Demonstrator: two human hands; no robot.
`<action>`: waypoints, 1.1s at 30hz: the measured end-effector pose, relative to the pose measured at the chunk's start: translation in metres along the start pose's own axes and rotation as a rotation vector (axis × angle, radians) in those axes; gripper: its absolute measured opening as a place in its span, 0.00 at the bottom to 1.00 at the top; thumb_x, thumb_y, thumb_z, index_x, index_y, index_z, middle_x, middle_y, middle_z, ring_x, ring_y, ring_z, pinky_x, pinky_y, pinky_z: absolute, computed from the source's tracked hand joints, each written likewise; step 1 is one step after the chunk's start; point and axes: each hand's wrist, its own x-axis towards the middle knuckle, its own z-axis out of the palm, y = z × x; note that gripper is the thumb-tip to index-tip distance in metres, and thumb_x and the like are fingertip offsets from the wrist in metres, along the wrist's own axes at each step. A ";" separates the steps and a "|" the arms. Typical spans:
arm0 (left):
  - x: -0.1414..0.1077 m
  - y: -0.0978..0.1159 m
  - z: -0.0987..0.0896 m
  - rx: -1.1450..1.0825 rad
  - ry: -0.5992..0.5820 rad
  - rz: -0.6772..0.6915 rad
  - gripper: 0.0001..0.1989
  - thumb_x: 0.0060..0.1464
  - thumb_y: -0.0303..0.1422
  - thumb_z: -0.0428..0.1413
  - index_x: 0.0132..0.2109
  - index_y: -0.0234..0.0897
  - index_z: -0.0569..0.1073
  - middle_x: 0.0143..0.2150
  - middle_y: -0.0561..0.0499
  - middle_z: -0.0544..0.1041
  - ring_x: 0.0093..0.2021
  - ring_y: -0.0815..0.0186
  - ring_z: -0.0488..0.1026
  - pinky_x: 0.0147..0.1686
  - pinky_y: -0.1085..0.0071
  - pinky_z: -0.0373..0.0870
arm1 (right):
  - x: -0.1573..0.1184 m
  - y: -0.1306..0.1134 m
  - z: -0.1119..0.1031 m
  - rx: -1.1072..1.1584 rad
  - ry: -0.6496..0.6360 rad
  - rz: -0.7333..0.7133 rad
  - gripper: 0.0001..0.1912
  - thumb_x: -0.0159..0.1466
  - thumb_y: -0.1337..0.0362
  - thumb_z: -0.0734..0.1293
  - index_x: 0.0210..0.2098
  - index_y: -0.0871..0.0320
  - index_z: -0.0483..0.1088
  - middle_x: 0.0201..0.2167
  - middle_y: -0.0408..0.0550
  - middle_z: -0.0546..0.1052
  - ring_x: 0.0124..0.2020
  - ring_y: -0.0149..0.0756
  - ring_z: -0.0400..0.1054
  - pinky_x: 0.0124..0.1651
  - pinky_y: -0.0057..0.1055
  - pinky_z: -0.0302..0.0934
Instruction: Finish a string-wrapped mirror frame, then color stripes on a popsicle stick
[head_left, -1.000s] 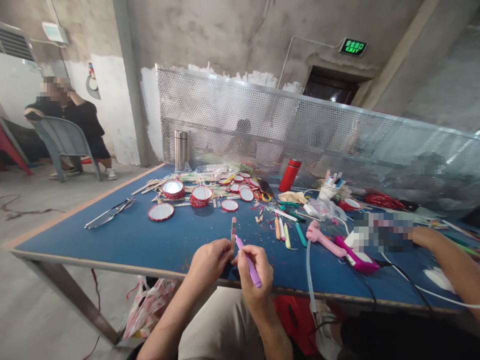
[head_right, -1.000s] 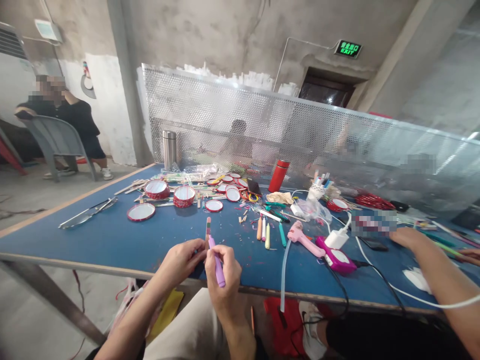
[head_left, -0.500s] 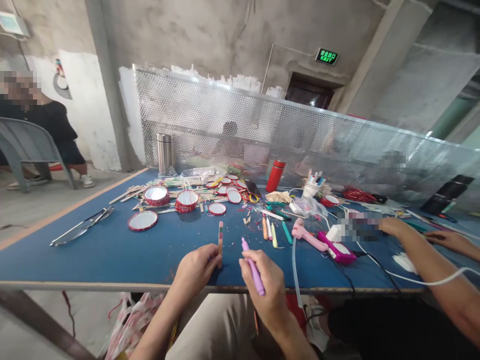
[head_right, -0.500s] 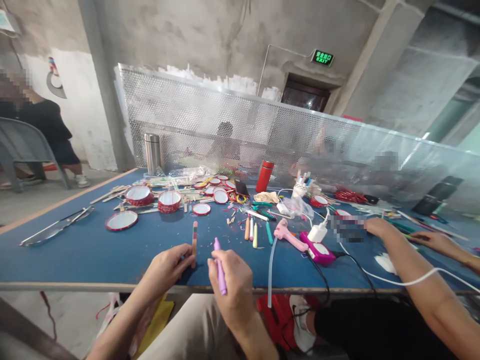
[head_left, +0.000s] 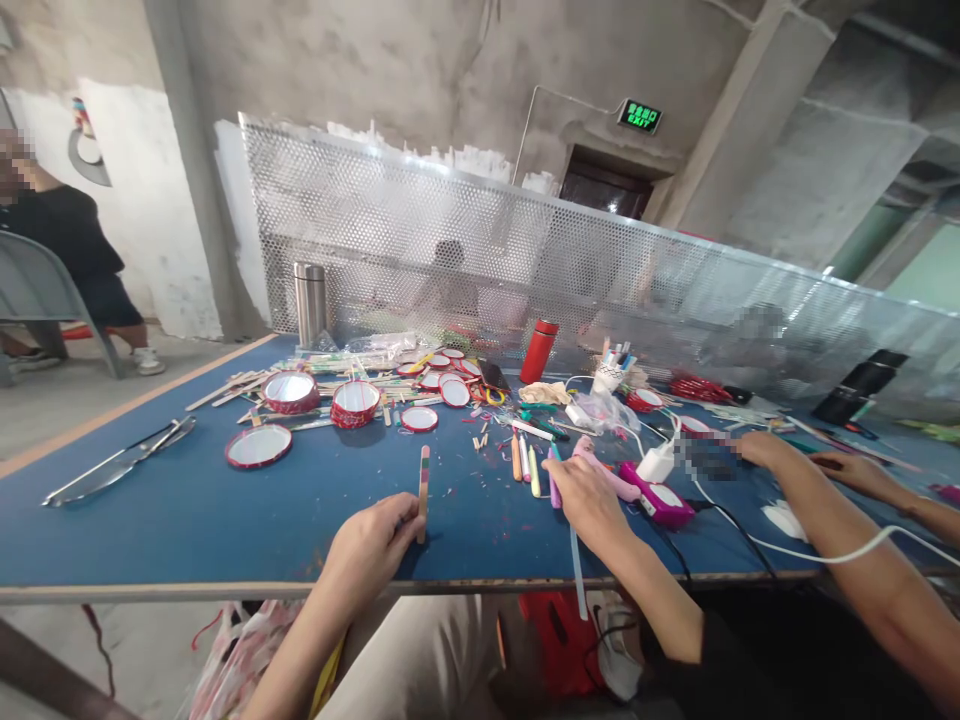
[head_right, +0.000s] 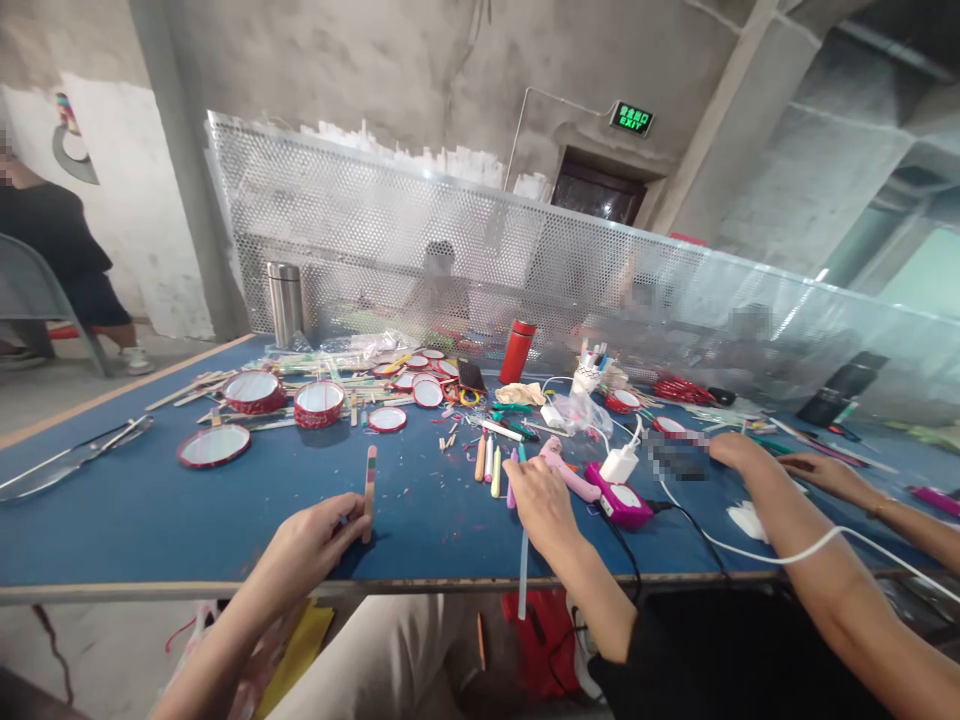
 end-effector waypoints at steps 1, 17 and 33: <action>0.000 0.000 0.000 0.004 0.000 -0.003 0.12 0.59 0.34 0.45 0.29 0.42 0.68 0.30 0.55 0.77 0.30 0.68 0.71 0.32 0.75 0.60 | 0.004 0.002 0.002 -0.013 -0.007 0.008 0.19 0.61 0.82 0.56 0.43 0.58 0.70 0.30 0.47 0.76 0.35 0.41 0.67 0.37 0.34 0.54; 0.000 0.000 -0.002 -0.006 -0.074 -0.030 0.14 0.60 0.38 0.41 0.30 0.42 0.66 0.33 0.53 0.78 0.35 0.65 0.74 0.35 0.73 0.61 | 0.021 0.006 -0.005 0.002 -0.127 0.157 0.11 0.67 0.68 0.60 0.30 0.59 0.71 0.31 0.48 0.75 0.37 0.38 0.67 0.40 0.32 0.50; 0.001 0.004 -0.002 -0.016 -0.061 -0.044 0.13 0.59 0.35 0.43 0.30 0.42 0.68 0.33 0.53 0.77 0.34 0.66 0.73 0.34 0.74 0.60 | 0.073 -0.008 0.004 0.175 -0.259 0.237 0.11 0.64 0.68 0.61 0.29 0.57 0.74 0.33 0.47 0.77 0.37 0.34 0.69 0.38 0.27 0.52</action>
